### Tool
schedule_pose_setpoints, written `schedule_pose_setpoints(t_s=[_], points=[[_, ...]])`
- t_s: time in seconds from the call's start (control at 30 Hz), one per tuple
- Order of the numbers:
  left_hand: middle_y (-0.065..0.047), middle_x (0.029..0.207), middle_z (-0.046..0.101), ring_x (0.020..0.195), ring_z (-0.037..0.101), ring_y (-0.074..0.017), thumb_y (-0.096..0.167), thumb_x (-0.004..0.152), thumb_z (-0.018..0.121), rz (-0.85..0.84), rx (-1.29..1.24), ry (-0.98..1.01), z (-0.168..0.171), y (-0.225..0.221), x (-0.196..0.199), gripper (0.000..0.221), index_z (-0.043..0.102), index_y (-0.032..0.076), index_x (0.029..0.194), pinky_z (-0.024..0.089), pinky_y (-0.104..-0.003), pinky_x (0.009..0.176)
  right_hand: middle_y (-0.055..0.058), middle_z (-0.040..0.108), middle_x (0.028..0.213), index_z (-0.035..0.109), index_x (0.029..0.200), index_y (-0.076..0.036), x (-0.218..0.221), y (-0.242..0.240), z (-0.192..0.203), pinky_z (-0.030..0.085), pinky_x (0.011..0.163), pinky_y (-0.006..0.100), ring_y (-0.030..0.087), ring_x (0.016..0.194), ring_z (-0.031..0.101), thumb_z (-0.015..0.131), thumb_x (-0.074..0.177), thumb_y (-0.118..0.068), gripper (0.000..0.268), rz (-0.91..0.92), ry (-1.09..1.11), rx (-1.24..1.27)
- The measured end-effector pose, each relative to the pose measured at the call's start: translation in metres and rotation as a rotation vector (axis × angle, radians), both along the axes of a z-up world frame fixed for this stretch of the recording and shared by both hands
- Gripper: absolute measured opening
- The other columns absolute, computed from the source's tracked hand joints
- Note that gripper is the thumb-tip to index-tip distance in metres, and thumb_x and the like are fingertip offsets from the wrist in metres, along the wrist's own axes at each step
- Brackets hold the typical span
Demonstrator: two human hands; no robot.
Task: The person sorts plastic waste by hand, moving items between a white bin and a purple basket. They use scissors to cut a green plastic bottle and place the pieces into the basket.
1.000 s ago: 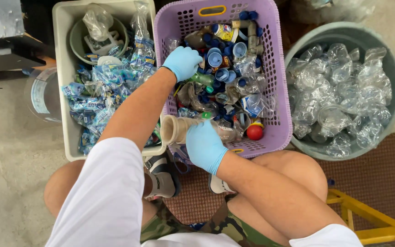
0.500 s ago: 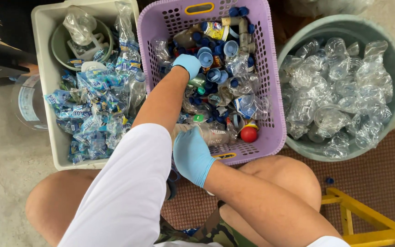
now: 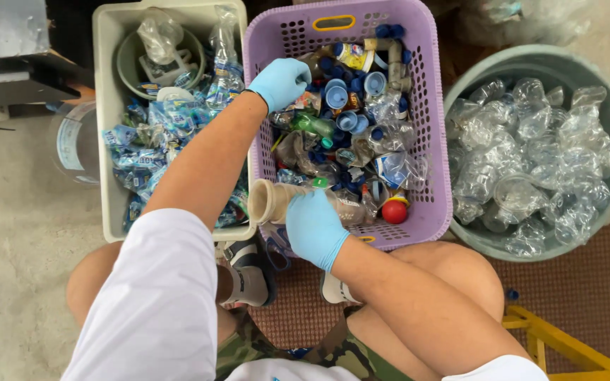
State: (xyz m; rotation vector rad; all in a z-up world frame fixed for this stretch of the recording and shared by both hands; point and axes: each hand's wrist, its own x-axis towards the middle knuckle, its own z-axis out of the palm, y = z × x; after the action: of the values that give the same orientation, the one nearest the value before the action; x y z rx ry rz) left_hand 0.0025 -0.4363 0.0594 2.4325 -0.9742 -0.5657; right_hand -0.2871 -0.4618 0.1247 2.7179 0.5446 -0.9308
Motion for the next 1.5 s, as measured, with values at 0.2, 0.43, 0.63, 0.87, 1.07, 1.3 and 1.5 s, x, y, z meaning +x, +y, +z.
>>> schedule_pose_setpoints(t_s=[0.2,0.43,0.63,0.87,1.07,1.3,1.5], points=[[-0.007,0.107,0.075,0.094,0.069,-0.0241,0.006,0.096,0.058,0.142,-0.144,-0.113,0.064,0.093,-0.004,0.021,0.076,0.012,0.104,0.057,-0.040,0.087,0.004,0.073,0.095,0.068,0.104,-0.016,0.000,-0.009,0.011,0.044,0.084,0.042,0.024,0.085,0.070,0.063,0.085,-0.039,0.031,0.030,-0.108,0.060],[-0.005,0.104,0.075,0.093,0.069,-0.0247,0.007,0.095,0.060,0.462,-0.197,-0.221,0.070,0.245,-0.009,0.018,0.077,0.013,0.099,0.057,-0.040,0.088,0.008,0.073,0.097,0.063,0.111,-0.007,0.003,-0.016,0.018,0.050,0.080,0.043,0.029,0.084,0.071,0.075,0.079,-0.060,0.063,0.028,-0.129,0.091],[-0.006,0.094,0.075,0.077,0.067,-0.0212,0.012,0.097,0.063,0.882,-0.236,-0.256,0.023,0.378,-0.015,0.013,0.075,0.011,0.101,0.056,-0.039,0.072,0.012,0.072,0.104,0.060,0.113,-0.008,0.005,-0.025,0.005,0.052,0.085,0.047,0.035,0.094,0.071,0.071,0.080,-0.065,0.067,0.071,-0.152,0.056],[-0.003,0.096,0.078,0.087,0.072,-0.0234,0.013,0.083,0.062,1.284,-0.198,-0.214,-0.048,0.480,-0.026,0.019,0.078,0.019,0.091,0.058,-0.038,0.082,0.010,0.076,0.094,0.060,0.107,-0.010,0.017,-0.020,0.018,0.056,0.078,0.048,0.035,0.089,0.075,0.066,0.080,-0.058,0.055,-0.021,-0.110,0.094],[-0.002,0.108,0.076,0.089,0.069,-0.0200,0.010,0.091,0.057,1.342,-0.191,0.019,-0.060,0.500,-0.044,0.026,0.078,0.018,0.104,0.060,-0.035,0.081,0.013,0.076,0.101,0.055,0.112,-0.012,0.024,-0.012,0.024,0.055,0.087,0.048,0.036,0.096,0.074,0.061,0.084,-0.055,0.052,-0.093,-0.026,0.038],[-0.005,0.105,0.076,0.082,0.070,-0.0209,0.022,0.095,0.052,1.344,-0.259,0.026,-0.041,0.482,-0.041,0.031,0.077,0.015,0.112,0.065,-0.037,0.069,0.012,0.076,0.100,0.056,0.109,-0.013,0.027,-0.014,0.018,0.054,0.086,0.048,0.036,0.096,0.074,0.061,0.083,-0.057,0.051,-0.117,-0.053,0.054],[-0.012,0.106,0.077,0.091,0.071,-0.0316,0.014,0.092,0.056,0.935,-0.266,-0.337,-0.012,0.422,-0.022,0.026,0.078,0.010,0.107,0.053,-0.043,0.080,0.009,0.075,0.100,0.058,0.110,-0.011,0.019,-0.018,0.016,0.055,0.082,0.048,0.035,0.094,0.074,0.062,0.082,-0.056,0.053,-0.069,-0.089,0.073]])
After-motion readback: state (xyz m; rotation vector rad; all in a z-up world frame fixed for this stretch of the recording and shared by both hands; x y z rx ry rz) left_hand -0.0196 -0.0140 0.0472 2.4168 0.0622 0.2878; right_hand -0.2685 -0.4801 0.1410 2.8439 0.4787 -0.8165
